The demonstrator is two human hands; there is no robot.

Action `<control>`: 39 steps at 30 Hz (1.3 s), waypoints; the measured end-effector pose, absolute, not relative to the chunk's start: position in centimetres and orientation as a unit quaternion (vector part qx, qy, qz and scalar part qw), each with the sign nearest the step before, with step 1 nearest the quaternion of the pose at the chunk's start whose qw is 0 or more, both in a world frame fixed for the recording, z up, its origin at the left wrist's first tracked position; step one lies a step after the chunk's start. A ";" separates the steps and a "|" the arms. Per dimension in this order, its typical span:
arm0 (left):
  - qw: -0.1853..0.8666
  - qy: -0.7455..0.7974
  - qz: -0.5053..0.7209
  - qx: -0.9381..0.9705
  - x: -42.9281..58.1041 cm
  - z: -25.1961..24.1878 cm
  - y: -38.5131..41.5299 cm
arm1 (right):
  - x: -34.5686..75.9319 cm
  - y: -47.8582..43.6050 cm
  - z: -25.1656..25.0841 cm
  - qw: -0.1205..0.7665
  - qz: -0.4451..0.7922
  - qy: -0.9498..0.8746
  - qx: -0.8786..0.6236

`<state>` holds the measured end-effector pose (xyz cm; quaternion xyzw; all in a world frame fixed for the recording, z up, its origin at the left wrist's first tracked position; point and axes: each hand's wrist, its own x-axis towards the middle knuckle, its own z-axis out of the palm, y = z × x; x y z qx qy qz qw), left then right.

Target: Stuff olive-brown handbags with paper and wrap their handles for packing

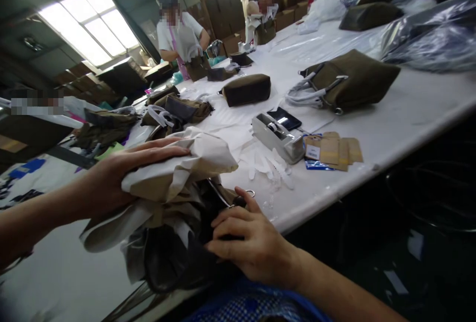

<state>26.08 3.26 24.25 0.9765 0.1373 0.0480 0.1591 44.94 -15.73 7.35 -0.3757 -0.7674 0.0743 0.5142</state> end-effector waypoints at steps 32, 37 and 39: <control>0.170 0.001 -0.062 0.983 25.5 20.7 -1.0 | 44.1 -17.0 6.7 0.491 -0.061 -0.724 -0.481; 0.270 0.019 -0.145 0.952 25.2 18.1 -1.8 | 44.0 -17.2 7.1 0.506 -0.005 -0.729 -0.461; 0.252 0.028 -0.158 0.954 25.6 16.2 -2.4 | 43.6 -16.8 7.8 0.523 0.001 -0.729 -0.441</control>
